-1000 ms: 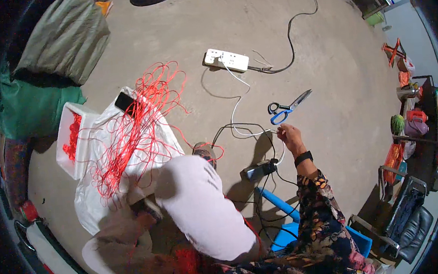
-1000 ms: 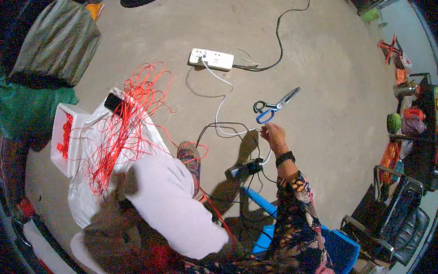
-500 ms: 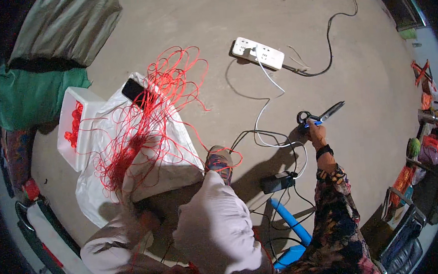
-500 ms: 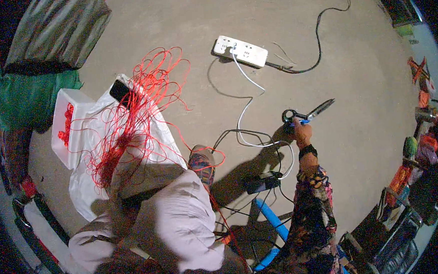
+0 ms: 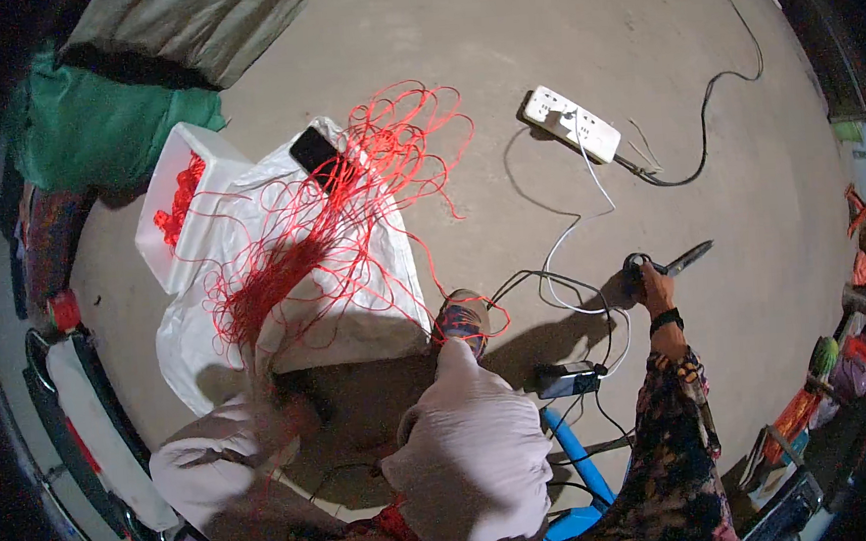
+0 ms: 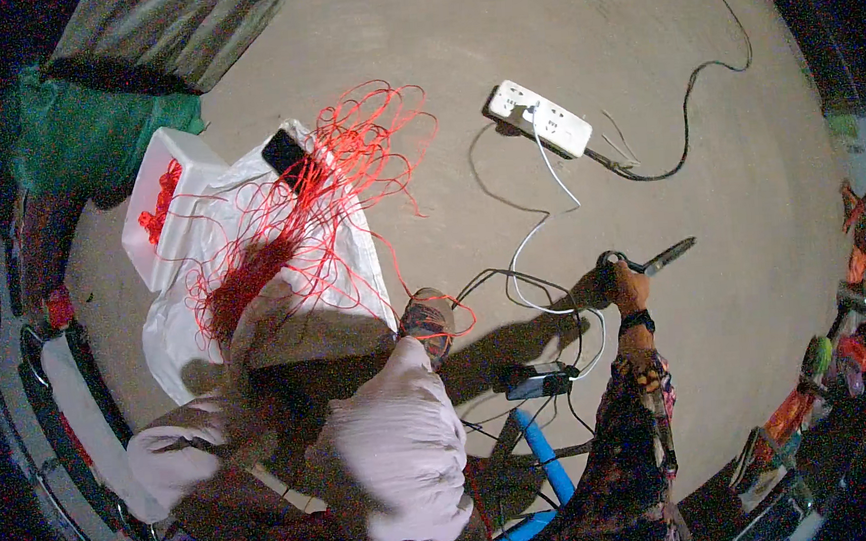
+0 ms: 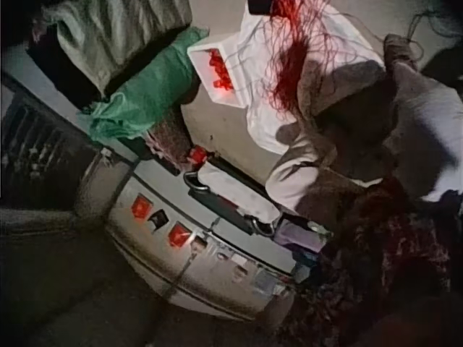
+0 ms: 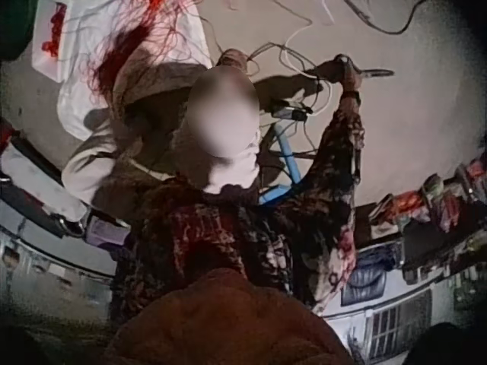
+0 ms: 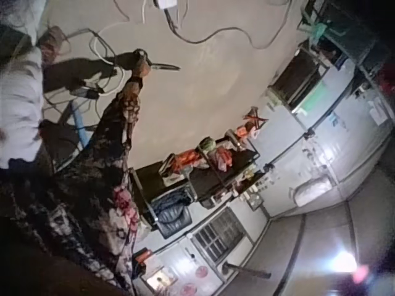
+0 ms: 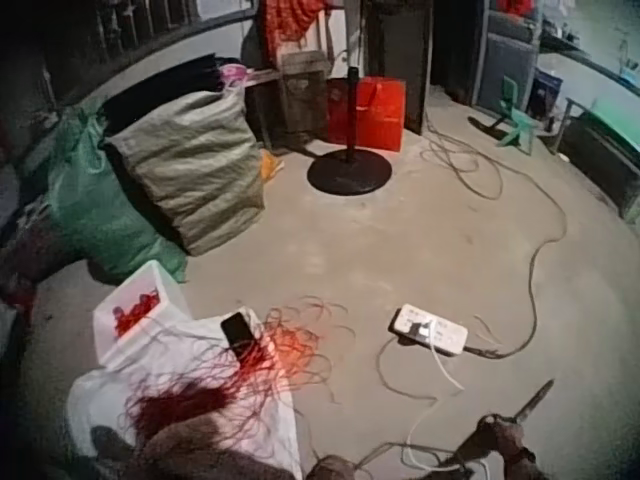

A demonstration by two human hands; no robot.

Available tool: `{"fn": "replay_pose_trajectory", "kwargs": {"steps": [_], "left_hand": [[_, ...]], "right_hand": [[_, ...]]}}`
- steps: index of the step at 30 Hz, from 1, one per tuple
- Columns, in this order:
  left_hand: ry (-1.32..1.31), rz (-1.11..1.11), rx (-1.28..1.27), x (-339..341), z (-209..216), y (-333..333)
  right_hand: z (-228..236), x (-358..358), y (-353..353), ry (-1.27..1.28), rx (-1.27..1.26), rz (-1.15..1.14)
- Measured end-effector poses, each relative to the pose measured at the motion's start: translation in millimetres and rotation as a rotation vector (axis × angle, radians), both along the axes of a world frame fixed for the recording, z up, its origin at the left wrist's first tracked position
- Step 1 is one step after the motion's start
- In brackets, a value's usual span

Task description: Wrapping and tying red nylon string around a plastic water bottle.

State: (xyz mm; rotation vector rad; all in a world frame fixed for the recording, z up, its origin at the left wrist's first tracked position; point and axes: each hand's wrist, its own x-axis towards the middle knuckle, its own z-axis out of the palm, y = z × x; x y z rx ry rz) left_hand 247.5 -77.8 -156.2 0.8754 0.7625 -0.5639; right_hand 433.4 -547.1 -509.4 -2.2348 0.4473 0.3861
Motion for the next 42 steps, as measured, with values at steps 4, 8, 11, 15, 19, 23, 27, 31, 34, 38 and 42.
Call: {"fn": "replay_pose_trajectory", "kwargs": {"steps": [4, 8, 11, 15, 19, 23, 27, 31, 34, 38, 42], "left_hand": [[0.029, 0.085, 0.071, -19.4, 6.9, 13.8], [0.017, 0.119, 0.107, -36.8, 24.3, 30.9], [-0.003, 0.161, 0.137, -56.9, 36.0, 44.4], [-0.030, 0.214, 0.208, -89.0, 66.1, 62.0], [-0.080, 0.244, 0.298, -121.5, 102.3, 87.3], [-0.181, 0.254, 0.567, -141.8, 147.3, 118.5], [-0.282, 0.276, 0.754, -167.1, 183.0, 139.3], [-0.417, 0.386, 0.695, -198.0, 197.3, 159.3], [-0.573, 0.550, 0.663, -217.7, 203.8, 168.8], [-0.639, 0.582, 0.543, -250.9, 207.1, 194.3], [-0.662, 0.683, 0.575, -276.9, 216.4, 214.0]], "right_hand": [[50.5, 5.6, 64.6, 0.310, 0.624, -0.617], [65.2, -9.6, 49.5, 0.270, 1.074, -0.627], [84.9, -14.0, 51.0, 0.268, 1.197, -0.672], [136.4, -35.3, 89.2, 0.355, 1.189, -0.813], [227.7, -69.3, 151.4, 0.155, 1.165, -0.637], [290.2, -80.8, 179.2, 0.037, 1.067, -0.127], [360.5, -91.5, 220.7, -0.192, 1.029, 0.059], [442.2, -116.9, 265.5, -0.414, 0.784, 0.255], [471.6, -135.4, 292.4, -0.514, 0.694, 0.464], [508.9, -177.8, 348.7, -0.343, 0.847, 0.634], [516.3, -218.0, 359.3, -0.201, 0.891, 1.065]]}}
